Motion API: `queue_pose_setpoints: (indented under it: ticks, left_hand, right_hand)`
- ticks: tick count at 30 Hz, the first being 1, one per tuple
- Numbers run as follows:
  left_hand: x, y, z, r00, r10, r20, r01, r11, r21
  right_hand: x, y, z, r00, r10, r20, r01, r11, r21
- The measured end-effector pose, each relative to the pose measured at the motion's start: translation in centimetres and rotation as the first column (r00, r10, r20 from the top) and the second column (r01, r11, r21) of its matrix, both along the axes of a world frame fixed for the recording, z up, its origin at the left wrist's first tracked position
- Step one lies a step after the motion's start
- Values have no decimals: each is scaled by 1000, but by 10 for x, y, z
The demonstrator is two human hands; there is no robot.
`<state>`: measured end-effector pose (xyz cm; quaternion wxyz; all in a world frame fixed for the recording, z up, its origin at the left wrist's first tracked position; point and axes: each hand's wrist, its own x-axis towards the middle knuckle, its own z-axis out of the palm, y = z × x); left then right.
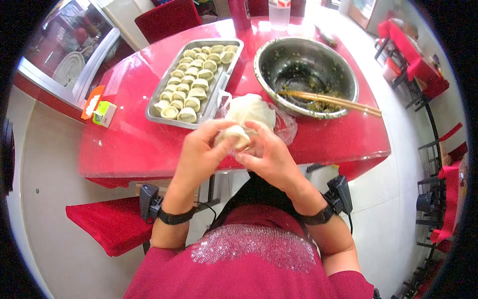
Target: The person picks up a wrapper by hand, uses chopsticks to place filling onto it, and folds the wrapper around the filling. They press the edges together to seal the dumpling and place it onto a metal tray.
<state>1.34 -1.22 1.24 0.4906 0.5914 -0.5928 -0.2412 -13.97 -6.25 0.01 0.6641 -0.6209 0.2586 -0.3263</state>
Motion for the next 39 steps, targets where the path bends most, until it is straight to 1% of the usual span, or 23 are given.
queue_pose_setpoints:
  ticks: [1, 3, 4, 6, 7, 8, 9, 10, 11, 12, 13, 15, 16, 17, 20, 24, 27, 28, 30, 33, 34, 38, 39]
  left_hand:
    - [7, -7, 7, 996, 73, 56, -72, 997, -13]
    - [22, -27, 30, 965, 177, -195, -178, 984, 13]
    - [40, -44, 31, 966, 209, -151, -213, 977, -11]
    - [59, -76, 35, 972, 204, -114, -208, 978, -27]
    - [68, -96, 26, 972, 206, -110, -211, 977, -35]
    - [78, -117, 12, 981, 192, -33, -193, 981, -26]
    - [85, -134, 4, 984, 175, 45, -174, 985, -17]
    - [84, -146, 2, 962, 214, 168, -218, 976, 2]
    - [84, -157, 0, 925, 247, 288, -263, 965, 16]
    - [87, -166, -7, 848, 278, 452, -308, 951, -8]
    - [89, -173, -14, 847, 275, 455, -302, 953, -15]
    - [90, -182, -20, 766, 212, 607, -314, 947, 65]
    - [88, -183, -21, 719, 212, 661, -333, 941, 61]
    - [87, -184, -21, 717, 213, 663, -330, 942, 55]
    - [90, -193, -26, 557, 229, 799, -371, 929, -8]
    - [94, -203, -22, 489, 195, 850, -327, 945, -28]
    - [95, -206, -15, 288, 98, 953, -149, 987, -57]
    - [95, -207, -13, 289, 94, 953, -149, 987, -52]
    - [94, -212, -7, 189, 49, 981, -78, 996, -34]
    - [91, -212, -1, 230, -25, 973, -37, 999, 35]
    - [90, -215, -2, 205, -80, 976, -61, 994, 94]
    - [94, -214, -6, 270, -68, 960, -11, 997, 73]
    - [99, -212, -5, 405, 1, 914, -8, 1000, 3]
  right_hand:
    - [-6, -2, 1, 1000, 2, 9, -2, 1000, -11]
    - [-18, -5, 7, 993, -10, -120, 1, 997, -75]
    - [-25, -6, 4, 998, -27, -58, 28, 999, 23]
    - [-40, -9, 3, 996, -47, -75, 47, 999, -4]
    - [-46, -10, 3, 993, -69, -97, 66, 997, -27]
    - [-51, -7, 9, 994, -61, -86, 62, 998, 17]
    - [-56, -6, 11, 995, -62, -77, 63, 998, 9]
    - [-62, -5, 12, 996, -60, -69, 61, 998, 6]
    - [-67, -4, 13, 996, -60, -60, 60, 998, 4]
    - [-73, -4, 16, 997, -56, -48, 56, 998, 0]
    - [-79, -4, 17, 997, -63, -42, 63, 998, -6]
    - [-91, -4, 17, 991, -103, -82, 101, 995, -26]
    - [-96, -4, 16, 991, -107, -78, 105, 994, -30]
    - [-100, -5, 16, 984, -143, -106, 141, 990, -27]
    - [-110, -9, 12, 974, -184, -135, 183, 983, -21]
    - [-114, -16, 7, 975, -177, -132, 179, 984, 0]
    - [-113, -19, 5, 977, -168, -134, 170, 985, 0]
    - [-113, -19, 4, 976, -168, -137, 170, 985, 4]
    - [-113, -20, 4, 977, -160, -141, 163, 987, 13]
    - [-113, -20, 4, 974, -152, -166, 154, 988, 4]
    - [-112, -20, 5, 975, -150, -166, 153, 988, 3]
    - [-108, -19, 7, 977, -135, -166, 141, 990, 29]
    - [-109, -19, 7, 979, -123, -163, 129, 991, 26]
